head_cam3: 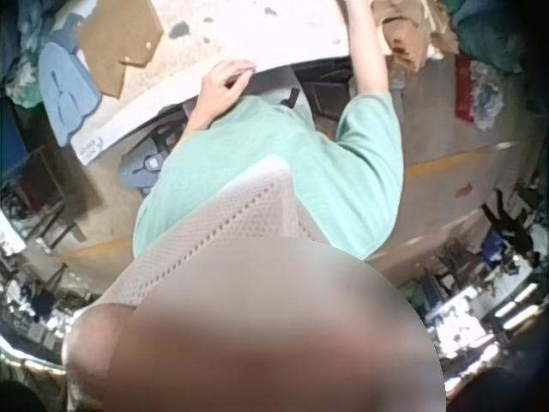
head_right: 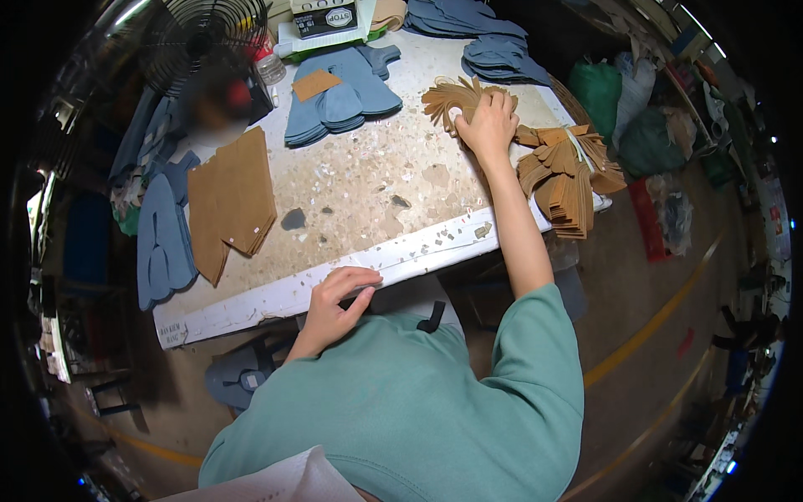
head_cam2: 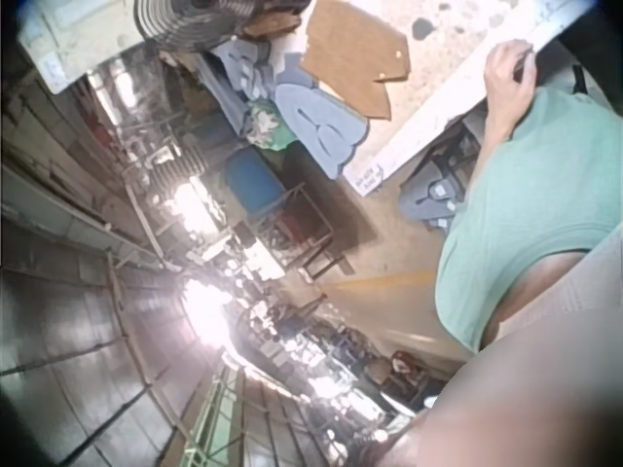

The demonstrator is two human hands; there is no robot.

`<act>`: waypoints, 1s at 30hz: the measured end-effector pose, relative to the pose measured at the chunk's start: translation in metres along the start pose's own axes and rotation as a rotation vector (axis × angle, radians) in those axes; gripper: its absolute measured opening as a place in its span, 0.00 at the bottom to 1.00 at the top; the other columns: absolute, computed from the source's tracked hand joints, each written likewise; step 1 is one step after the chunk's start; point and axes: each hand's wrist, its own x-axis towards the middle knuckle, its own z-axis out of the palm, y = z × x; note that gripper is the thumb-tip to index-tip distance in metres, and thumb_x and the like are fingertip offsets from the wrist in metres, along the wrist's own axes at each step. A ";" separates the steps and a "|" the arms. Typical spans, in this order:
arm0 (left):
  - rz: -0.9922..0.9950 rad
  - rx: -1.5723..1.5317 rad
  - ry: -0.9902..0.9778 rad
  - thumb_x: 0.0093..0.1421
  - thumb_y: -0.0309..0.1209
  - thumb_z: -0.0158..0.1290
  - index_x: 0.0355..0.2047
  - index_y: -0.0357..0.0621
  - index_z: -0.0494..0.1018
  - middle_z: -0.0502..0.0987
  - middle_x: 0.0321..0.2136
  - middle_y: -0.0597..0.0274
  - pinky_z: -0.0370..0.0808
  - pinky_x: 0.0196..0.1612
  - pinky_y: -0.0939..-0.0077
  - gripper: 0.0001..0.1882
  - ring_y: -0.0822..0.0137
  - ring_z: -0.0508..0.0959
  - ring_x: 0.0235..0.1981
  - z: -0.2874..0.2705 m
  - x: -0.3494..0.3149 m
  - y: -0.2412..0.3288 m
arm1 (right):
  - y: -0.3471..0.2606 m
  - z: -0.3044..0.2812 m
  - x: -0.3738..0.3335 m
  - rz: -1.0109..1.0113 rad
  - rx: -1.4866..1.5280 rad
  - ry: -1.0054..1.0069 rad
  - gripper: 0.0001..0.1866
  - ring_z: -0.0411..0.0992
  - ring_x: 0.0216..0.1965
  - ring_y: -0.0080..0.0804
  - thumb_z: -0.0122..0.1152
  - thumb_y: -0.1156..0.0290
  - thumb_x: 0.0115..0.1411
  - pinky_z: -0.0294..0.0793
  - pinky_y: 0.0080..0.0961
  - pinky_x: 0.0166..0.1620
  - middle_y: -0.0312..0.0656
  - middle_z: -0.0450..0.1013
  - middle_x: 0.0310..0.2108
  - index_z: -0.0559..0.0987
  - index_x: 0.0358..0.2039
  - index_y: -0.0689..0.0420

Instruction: The person sorts and stacks brown cardboard pieces on a workbench, aligning edges and bundling them with a rubber band. They repeatedly pick up, align, and place the pieces into neat stacks, then secure a bundle with a rubber band.

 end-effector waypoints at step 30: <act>-0.046 0.628 -0.156 0.45 0.40 0.61 0.56 0.52 0.66 0.71 0.49 0.59 0.46 0.64 0.37 0.36 0.52 0.62 0.62 -0.045 0.042 -0.019 | -0.092 -0.113 -0.106 -0.597 0.575 -0.733 0.27 0.67 0.54 0.38 0.68 0.64 0.43 0.48 0.56 0.64 0.38 0.71 0.46 0.76 0.47 0.49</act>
